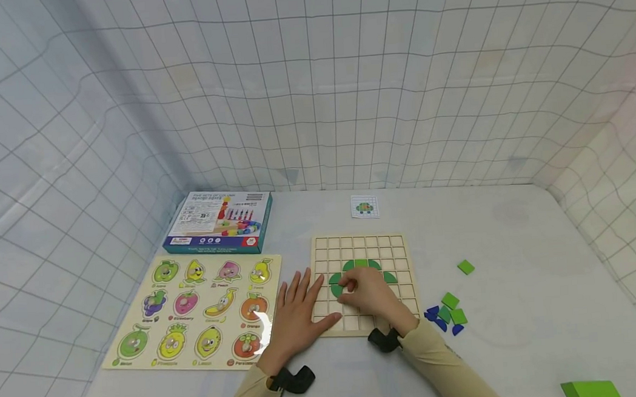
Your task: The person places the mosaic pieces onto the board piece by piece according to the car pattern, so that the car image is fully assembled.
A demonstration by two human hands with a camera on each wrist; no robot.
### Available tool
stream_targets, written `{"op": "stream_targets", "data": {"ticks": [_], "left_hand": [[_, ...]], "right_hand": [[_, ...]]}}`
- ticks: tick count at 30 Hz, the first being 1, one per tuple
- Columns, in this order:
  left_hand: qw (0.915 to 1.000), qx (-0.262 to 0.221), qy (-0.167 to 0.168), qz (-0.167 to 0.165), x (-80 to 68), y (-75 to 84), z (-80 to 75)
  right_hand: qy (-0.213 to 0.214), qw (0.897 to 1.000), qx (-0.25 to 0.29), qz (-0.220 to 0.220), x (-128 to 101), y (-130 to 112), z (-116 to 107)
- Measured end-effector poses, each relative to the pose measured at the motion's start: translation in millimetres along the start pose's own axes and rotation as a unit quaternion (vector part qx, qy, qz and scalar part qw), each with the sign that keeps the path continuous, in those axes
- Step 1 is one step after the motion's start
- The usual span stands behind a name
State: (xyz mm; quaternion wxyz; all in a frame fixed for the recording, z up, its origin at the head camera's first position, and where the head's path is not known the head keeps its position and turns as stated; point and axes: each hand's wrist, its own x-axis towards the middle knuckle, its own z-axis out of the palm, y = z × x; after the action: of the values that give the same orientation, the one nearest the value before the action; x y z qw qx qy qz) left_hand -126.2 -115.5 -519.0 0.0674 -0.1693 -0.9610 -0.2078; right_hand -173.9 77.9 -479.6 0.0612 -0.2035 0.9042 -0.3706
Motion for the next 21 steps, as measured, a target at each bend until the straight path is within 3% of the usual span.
{"op": "stream_targets", "data": {"ticks": [21], "left_hand": [[1.0000, 0.008, -0.005, -0.003, 0.9, -1.0, 0.9]], "right_hand": [[0.008, 1.000, -0.019, -0.006, -0.3, -3.3, 4.1]]}}
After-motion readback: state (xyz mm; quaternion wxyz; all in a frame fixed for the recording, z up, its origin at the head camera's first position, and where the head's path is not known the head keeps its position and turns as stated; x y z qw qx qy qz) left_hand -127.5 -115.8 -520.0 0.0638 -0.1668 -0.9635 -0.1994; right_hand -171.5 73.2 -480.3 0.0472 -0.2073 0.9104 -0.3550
